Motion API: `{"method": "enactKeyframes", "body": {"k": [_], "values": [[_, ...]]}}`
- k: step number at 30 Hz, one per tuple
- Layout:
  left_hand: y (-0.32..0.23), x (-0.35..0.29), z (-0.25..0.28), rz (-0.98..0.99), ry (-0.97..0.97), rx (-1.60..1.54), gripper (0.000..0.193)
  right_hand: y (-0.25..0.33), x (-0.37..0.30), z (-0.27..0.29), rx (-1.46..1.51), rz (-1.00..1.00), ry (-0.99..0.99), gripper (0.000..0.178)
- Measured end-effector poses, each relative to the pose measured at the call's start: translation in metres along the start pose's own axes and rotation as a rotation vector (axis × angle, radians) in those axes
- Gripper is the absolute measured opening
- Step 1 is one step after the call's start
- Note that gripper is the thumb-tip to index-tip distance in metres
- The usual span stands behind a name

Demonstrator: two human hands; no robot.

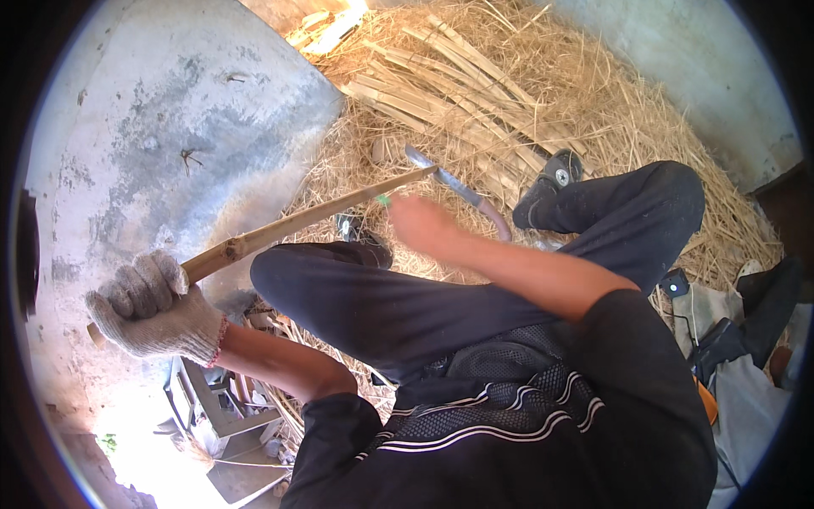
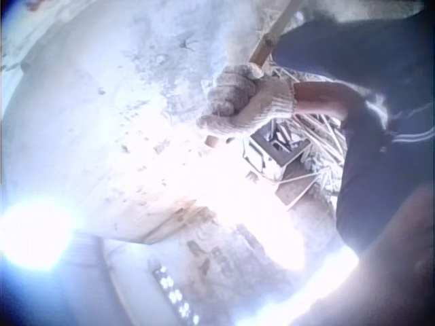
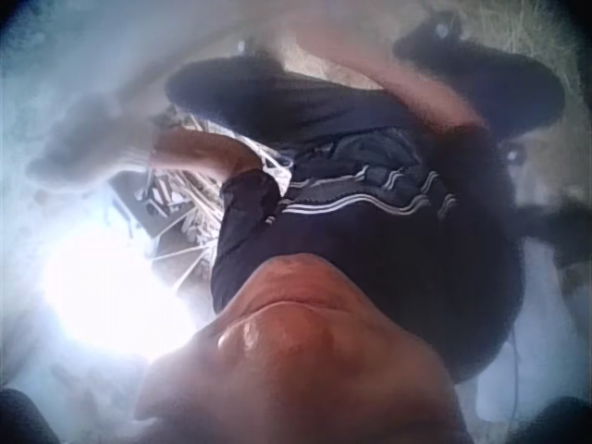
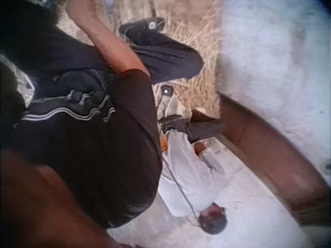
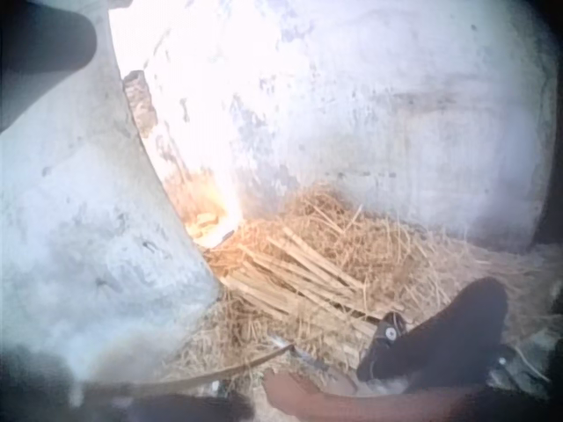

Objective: The person sits on a bed of straw and uses a green utility knife to shave the surface of a long bamboo pole held in their gloved left hand. They repeatedly scrape the tool along the length of the pole to remove the outer layer, creating a pile of shavings.

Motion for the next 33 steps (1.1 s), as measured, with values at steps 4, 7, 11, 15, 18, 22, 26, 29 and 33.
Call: {"method": "enactKeyframes", "body": {"k": [4, 7, 11, 15, 18, 22, 26, 29, 33], "values": [[-0.004, -0.001, 0.002, -0.011, 0.004, 0.033, 0.049, 0.027, 0.003, 0.026, 0.131, 0.007, -0.039, 0.032], [-0.004, -0.001, 0.004, -0.015, -0.040, 0.055, 0.049, 0.070, -0.004, 0.039, 0.116, 0.138, -0.101, 0.034], [-0.001, 0.004, -0.001, 0.038, 0.119, -0.046, 0.050, 0.016, 0.014, 0.023, -0.053, 0.090, -0.200, 0.032], [-0.002, 0.000, 0.007, 0.024, -0.049, 0.032, 0.050, 0.044, 0.016, 0.034, 0.208, -0.040, 0.103, 0.033], [-0.002, 0.003, 0.014, 0.017, -0.078, 0.086, 0.049, 0.076, 0.000, 0.038, 0.036, 0.145, -0.010, 0.032], [-0.003, 0.003, -0.001, -0.003, -0.093, 0.122, 0.049, -0.068, 0.003, -0.018, 0.000, -0.262, 0.214, 0.022], [-0.001, 0.007, 0.007, -0.013, -0.039, 0.077, 0.051, -0.034, -0.006, -0.013, -0.105, -0.101, 0.069, 0.018], [0.003, 0.009, 0.005, -0.049, -0.152, 0.170, 0.050, -0.026, -0.003, 0.003, -0.120, -0.196, 0.194, 0.018], [0.005, 0.010, 0.007, -0.082, -0.193, 0.200, 0.047, 0.004, 0.001, 0.060, -0.055, -0.101, -0.055, 0.027]]}}
Point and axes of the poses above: each hand's wrist, its own x-axis towards the middle knuckle, its own z-axis out of the back of the hand, y = z × x, the point moved 5 cm from there along x, towards the middle knuckle, and after that the axes turned 8 degrees about z, right-handed, at the moved point
